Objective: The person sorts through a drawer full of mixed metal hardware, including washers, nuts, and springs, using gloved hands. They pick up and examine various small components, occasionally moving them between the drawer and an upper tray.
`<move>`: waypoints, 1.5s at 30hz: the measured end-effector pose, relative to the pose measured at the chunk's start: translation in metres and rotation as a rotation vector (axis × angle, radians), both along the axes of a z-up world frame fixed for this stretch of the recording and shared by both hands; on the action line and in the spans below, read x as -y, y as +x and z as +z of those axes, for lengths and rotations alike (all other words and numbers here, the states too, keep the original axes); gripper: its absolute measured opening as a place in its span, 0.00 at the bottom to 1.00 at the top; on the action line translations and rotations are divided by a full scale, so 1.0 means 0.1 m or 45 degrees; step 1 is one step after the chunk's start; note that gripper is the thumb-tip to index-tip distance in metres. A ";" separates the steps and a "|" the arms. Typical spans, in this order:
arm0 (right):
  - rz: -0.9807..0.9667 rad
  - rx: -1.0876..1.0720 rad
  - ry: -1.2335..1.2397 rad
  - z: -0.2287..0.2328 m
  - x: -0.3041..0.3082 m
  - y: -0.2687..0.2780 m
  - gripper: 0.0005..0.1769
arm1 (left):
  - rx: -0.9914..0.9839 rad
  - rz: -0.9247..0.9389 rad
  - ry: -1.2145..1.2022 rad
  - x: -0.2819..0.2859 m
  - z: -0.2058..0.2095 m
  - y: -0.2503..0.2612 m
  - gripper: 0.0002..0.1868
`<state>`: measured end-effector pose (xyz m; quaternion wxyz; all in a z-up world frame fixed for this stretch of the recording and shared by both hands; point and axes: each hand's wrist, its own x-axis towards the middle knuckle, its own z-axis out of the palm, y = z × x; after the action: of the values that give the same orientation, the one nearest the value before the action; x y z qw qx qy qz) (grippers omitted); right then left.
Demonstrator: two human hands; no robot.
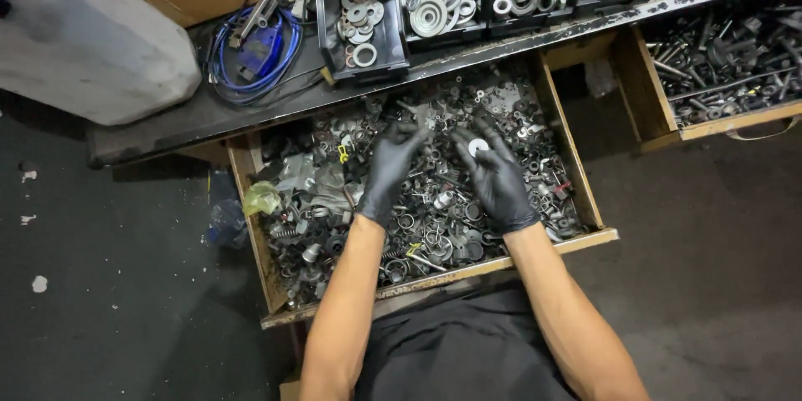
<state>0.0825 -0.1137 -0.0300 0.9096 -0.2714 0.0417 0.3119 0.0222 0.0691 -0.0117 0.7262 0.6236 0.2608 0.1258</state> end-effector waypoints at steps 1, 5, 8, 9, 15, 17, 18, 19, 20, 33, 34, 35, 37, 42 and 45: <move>-0.001 0.001 0.001 -0.02 0.00 0.01 0.38 | 0.001 -0.001 0.001 0.01 -0.02 -0.01 0.15; 0.058 0.101 -0.059 -0.04 -0.01 0.00 0.34 | 0.120 -0.102 -0.207 0.09 0.10 -0.12 0.23; 0.036 0.142 -0.057 -0.06 -0.02 0.01 0.33 | 0.175 -0.177 -0.252 0.14 0.14 -0.19 0.29; 0.011 0.137 -0.019 -0.08 -0.02 0.02 0.34 | 0.173 -0.200 -0.259 0.16 0.12 -0.22 0.33; -0.002 0.078 -0.031 -0.31 0.02 0.07 0.34 | 0.022 -0.084 -0.332 0.28 0.13 -0.33 0.25; -0.006 0.069 -0.033 -0.18 0.03 0.03 0.34 | 0.038 -0.050 -0.331 0.30 0.11 -0.36 0.25; -0.015 0.054 -0.037 -0.12 0.04 0.01 0.34 | 0.047 -0.020 -0.330 0.32 0.10 -0.38 0.25; -0.013 0.057 -0.037 -0.07 0.03 -0.03 0.34 | 0.050 -0.018 -0.331 0.32 0.12 -0.40 0.25; -0.016 0.115 -0.094 -0.02 0.02 -0.06 0.34 | 0.056 -0.034 -0.357 0.32 0.15 -0.43 0.25; -0.259 2.303 -0.706 1.87 -1.11 0.35 0.33 | 0.292 0.051 -0.357 0.30 0.83 -0.90 0.30; -0.249 2.311 -0.688 1.86 -1.17 0.43 0.33 | 0.298 0.068 -0.353 0.30 0.97 -0.95 0.30; -0.266 2.381 -0.855 1.85 -1.23 0.52 0.42 | 0.248 0.056 -0.333 0.30 1.10 -1.00 0.30; -0.287 2.458 -1.019 1.94 -1.19 0.51 0.53 | 0.208 0.048 -0.312 0.25 1.24 -1.05 0.31; 0.138 1.665 -1.148 1.98 -0.74 -0.03 0.13 | 0.417 -0.038 -0.344 0.07 0.76 -1.02 0.22; 0.573 1.343 -0.996 1.89 -0.53 -0.27 0.17 | 0.269 -0.002 -0.170 0.19 0.93 -0.99 0.16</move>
<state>0.0559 -0.0609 0.1587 0.5569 -0.6967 -0.3540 0.2814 -0.0771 0.0500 0.0814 0.7895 0.5574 0.1902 0.1726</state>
